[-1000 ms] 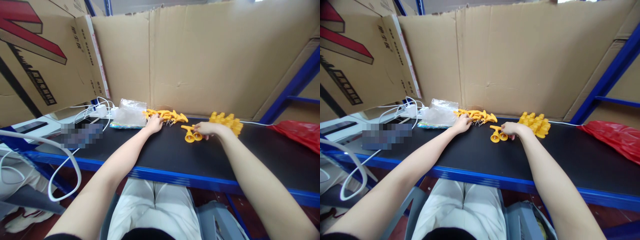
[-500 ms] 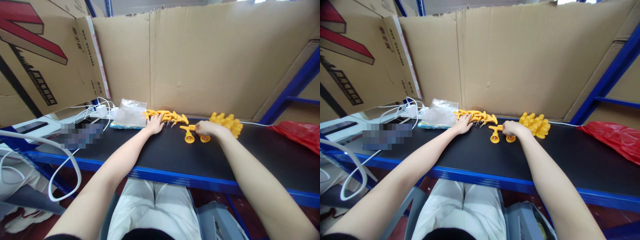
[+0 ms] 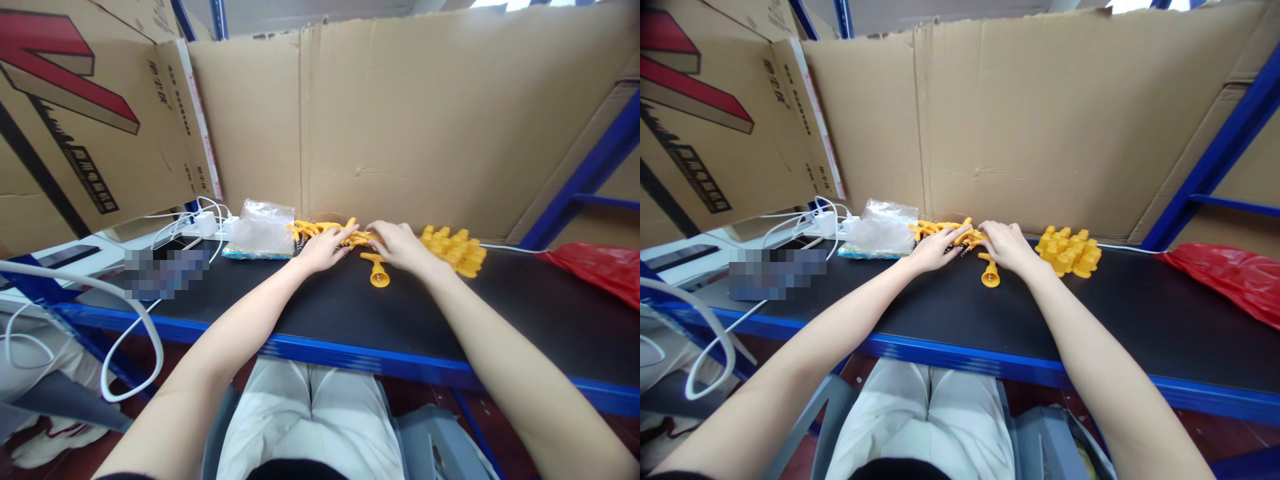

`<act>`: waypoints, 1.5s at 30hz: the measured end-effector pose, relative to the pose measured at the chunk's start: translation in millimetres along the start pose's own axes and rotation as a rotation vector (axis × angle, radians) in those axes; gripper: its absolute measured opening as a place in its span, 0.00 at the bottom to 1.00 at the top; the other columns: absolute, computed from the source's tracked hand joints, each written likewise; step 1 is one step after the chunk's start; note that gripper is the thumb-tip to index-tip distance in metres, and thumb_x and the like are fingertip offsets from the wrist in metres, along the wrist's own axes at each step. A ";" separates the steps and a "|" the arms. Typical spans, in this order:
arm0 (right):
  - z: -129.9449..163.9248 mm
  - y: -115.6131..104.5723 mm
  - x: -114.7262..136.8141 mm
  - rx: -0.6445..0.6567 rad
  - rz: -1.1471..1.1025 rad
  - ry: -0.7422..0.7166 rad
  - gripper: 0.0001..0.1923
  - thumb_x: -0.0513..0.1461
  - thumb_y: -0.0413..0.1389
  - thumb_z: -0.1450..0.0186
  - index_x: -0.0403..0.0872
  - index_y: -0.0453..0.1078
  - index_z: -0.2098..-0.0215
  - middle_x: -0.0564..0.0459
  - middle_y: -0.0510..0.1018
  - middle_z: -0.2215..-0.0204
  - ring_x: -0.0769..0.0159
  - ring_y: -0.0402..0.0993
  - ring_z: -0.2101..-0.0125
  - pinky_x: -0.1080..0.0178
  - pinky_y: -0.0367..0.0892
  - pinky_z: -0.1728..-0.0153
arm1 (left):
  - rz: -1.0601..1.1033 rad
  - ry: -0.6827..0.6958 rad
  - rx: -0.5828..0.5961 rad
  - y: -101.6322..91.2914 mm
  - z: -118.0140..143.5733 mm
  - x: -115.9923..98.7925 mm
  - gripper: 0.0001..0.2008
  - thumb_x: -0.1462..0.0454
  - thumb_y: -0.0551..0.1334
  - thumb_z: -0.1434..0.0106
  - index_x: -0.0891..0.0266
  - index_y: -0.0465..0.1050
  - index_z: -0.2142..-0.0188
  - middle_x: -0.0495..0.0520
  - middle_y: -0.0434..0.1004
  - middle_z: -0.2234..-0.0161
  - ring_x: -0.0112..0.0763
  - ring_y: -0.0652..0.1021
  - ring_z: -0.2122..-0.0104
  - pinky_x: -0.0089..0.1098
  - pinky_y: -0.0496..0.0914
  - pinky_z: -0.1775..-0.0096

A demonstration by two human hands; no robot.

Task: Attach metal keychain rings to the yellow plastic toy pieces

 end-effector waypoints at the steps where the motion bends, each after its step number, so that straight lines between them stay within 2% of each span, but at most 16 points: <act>1: -0.6 -0.6 5.8 -0.031 -0.011 -0.045 0.13 0.39 0.45 0.34 0.46 0.63 0.53 0.43 0.75 0.56 0.56 0.70 0.56 0.56 0.58 0.58 | -0.009 -0.028 0.007 0.5 0.0 1.7 0.25 0.57 0.49 0.32 0.52 0.49 0.36 0.58 0.67 0.48 0.38 0.73 0.52 0.36 0.69 0.55; 6: -1.5 9.7 27.2 -0.059 0.011 -0.156 0.15 0.39 0.44 0.32 0.44 0.63 0.50 0.41 0.74 0.56 0.57 0.69 0.58 0.58 0.55 0.58 | -0.025 -0.177 -0.007 -8.3 0.6 13.1 0.17 0.62 0.52 0.34 0.56 0.65 0.46 0.57 0.70 0.50 0.38 0.74 0.54 0.36 0.69 0.56; 9: -2.9 22.9 27.5 -0.010 0.093 -0.087 0.16 0.39 0.43 0.32 0.42 0.63 0.49 0.40 0.74 0.57 0.56 0.68 0.59 0.59 0.54 0.59 | -0.042 -0.228 -0.017 -15.9 0.8 14.5 0.15 0.62 0.55 0.38 0.57 0.69 0.51 0.56 0.73 0.53 0.39 0.75 0.56 0.36 0.68 0.57; 13: -3.8 29.9 23.6 0.074 0.195 0.000 0.13 0.38 0.44 0.32 0.41 0.67 0.57 0.41 0.75 0.62 0.56 0.69 0.62 0.59 0.52 0.61 | -0.055 -0.229 0.002 -17.4 -0.1 9.3 0.15 0.62 0.58 0.41 0.58 0.72 0.54 0.56 0.76 0.56 0.40 0.76 0.58 0.36 0.68 0.58; 16: -3.8 21.3 23.6 0.030 0.228 -0.009 0.09 0.36 0.46 0.34 0.42 0.65 0.59 0.43 0.75 0.63 0.57 0.68 0.63 0.59 0.51 0.61 | -0.047 -0.243 0.011 -16.5 -0.4 6.7 0.15 0.61 0.58 0.42 0.59 0.73 0.56 0.55 0.78 0.60 0.41 0.77 0.60 0.36 0.68 0.59; 20: -2.3 13.2 19.6 -0.044 0.174 -0.021 0.10 0.38 0.48 0.35 0.43 0.63 0.56 0.43 0.75 0.61 0.57 0.68 0.61 0.60 0.51 0.62 | -0.036 -0.268 -0.011 -18.5 0.0 6.7 0.15 0.59 0.58 0.43 0.58 0.74 0.57 0.55 0.79 0.63 0.41 0.77 0.62 0.36 0.69 0.61; 23: -0.9 17.1 17.4 -0.007 0.122 -0.044 0.12 0.41 0.47 0.33 0.44 0.64 0.55 0.43 0.75 0.60 0.57 0.68 0.60 0.60 0.52 0.62 | -0.047 -0.258 -0.011 -19.0 -0.1 6.5 0.14 0.59 0.59 0.44 0.59 0.75 0.58 0.55 0.79 0.64 0.41 0.77 0.63 0.35 0.69 0.63; 27: -1.3 17.9 16.3 0.065 0.151 -0.023 0.10 0.41 0.46 0.32 0.44 0.66 0.61 0.44 0.76 0.64 0.58 0.68 0.62 0.60 0.51 0.63 | -0.048 -0.245 -0.004 -18.5 -0.5 4.9 0.14 0.58 0.59 0.44 0.59 0.75 0.59 0.55 0.79 0.65 0.41 0.78 0.63 0.35 0.69 0.63; 32: -2.8 1.8 18.6 -0.016 0.204 -0.011 0.06 0.39 0.50 0.35 0.45 0.64 0.60 0.45 0.76 0.64 0.58 0.68 0.62 0.59 0.50 0.62 | -0.015 -0.257 -0.027 -18.3 -1.7 1.7 0.17 0.56 0.58 0.42 0.58 0.74 0.56 0.55 0.79 0.63 0.40 0.77 0.62 0.35 0.68 0.61; 37: -2.7 -1.6 17.8 -0.022 0.220 0.019 0.05 0.38 0.50 0.36 0.46 0.64 0.62 0.47 0.76 0.65 0.59 0.68 0.63 0.59 0.49 0.64 | 0.000 -0.263 -0.021 -15.7 -3.2 0.1 0.15 0.56 0.58 0.42 0.58 0.74 0.58 0.54 0.78 0.64 0.40 0.77 0.62 0.36 0.68 0.60; 41: -2.0 0.5 12.0 -0.029 0.205 0.018 0.08 0.41 0.50 0.35 0.45 0.64 0.59 0.46 0.76 0.62 0.58 0.68 0.61 0.60 0.49 0.65 | 0.001 -0.269 -0.044 -18.4 -2.4 0.7 0.16 0.56 0.58 0.42 0.59 0.74 0.57 0.55 0.79 0.62 0.41 0.77 0.61 0.36 0.68 0.61; 45: -0.9 10.8 5.4 0.040 0.131 -0.031 0.12 0.41 0.48 0.33 0.47 0.64 0.53 0.46 0.75 0.58 0.57 0.67 0.57 0.60 0.51 0.64 | -0.009 -0.274 -0.042 -18.8 -1.5 1.4 0.16 0.56 0.58 0.42 0.59 0.74 0.56 0.55 0.78 0.62 0.41 0.77 0.61 0.36 0.68 0.59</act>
Point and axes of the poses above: each hand's wrist, its own z-axis away from the middle knuckle, its own y-axis out of the palm, x = y × z, the point moved 6 cm from there along -z, towards the middle knuckle
